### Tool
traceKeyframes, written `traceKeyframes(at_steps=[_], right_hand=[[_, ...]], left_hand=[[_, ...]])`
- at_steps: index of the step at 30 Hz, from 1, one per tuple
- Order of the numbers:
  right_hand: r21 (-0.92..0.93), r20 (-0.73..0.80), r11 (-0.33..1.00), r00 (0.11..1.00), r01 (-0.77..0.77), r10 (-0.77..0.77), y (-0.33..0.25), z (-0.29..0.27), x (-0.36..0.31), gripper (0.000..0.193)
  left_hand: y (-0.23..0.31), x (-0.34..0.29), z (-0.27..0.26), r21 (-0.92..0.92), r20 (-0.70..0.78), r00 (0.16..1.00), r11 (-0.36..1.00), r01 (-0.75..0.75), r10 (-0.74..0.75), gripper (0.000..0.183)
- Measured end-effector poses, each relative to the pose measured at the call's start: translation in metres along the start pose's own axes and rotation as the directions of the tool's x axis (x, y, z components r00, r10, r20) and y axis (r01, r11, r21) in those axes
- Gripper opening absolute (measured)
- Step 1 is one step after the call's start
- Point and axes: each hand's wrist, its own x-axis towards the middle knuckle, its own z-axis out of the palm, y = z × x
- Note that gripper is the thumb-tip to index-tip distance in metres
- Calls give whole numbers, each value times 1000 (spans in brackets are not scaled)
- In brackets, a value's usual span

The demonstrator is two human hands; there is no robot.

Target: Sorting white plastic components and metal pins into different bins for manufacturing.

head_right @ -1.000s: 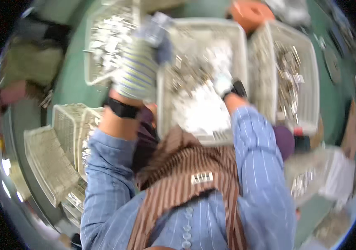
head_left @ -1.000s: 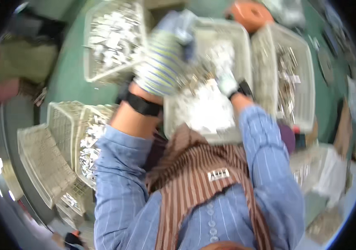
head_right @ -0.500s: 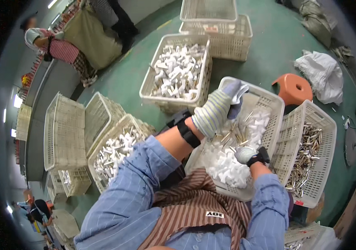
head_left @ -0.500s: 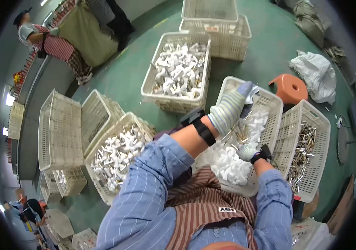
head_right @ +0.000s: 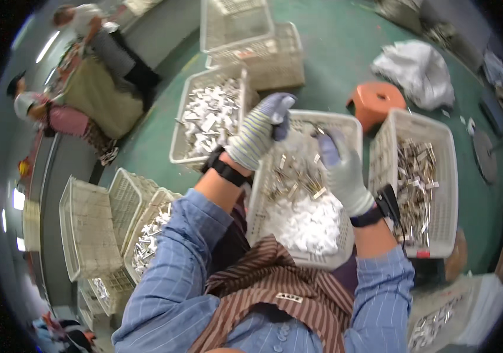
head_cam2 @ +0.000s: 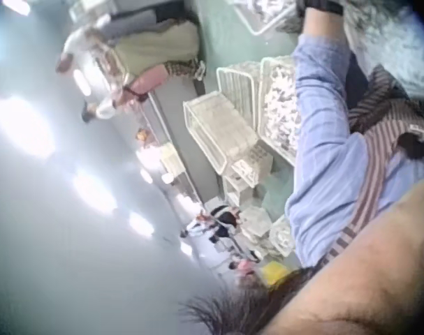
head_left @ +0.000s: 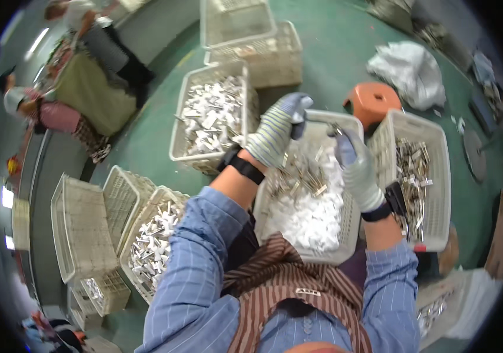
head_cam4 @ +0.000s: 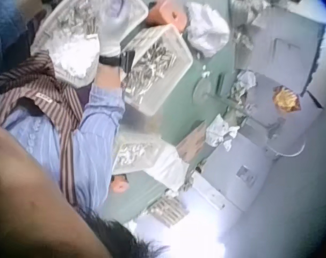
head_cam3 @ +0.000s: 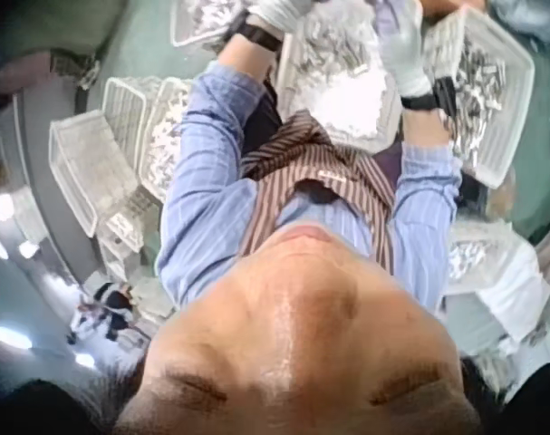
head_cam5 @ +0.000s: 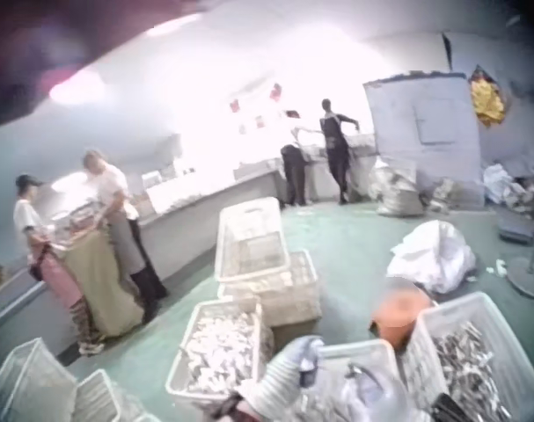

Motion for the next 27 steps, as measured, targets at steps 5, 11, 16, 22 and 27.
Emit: traceKeyframes(at_steps=[5,11,16,22,27], right_hand=[[-130,-46,984,990,124,-131,-12,0,2,25],[-256,4,935,968,245,-253,2,4,-5,27],[-243,18,954,985,173,-174,-4,6,-13,29],[-264,-30,941,974,211,-227,14,17,-23,26],[89,349,985,931,-148,108,10,0,-11,29]], left_hand=[[-21,2,11,74,68,996,995,-61,56,31],[-33,1,29,228,62,989,962,-147,136,29],[-47,-7,28,411,23,933,847,-337,360,27],[-43,-26,40,546,48,898,741,-391,438,25],[-47,-32,18,593,106,958,757,-276,266,27]])
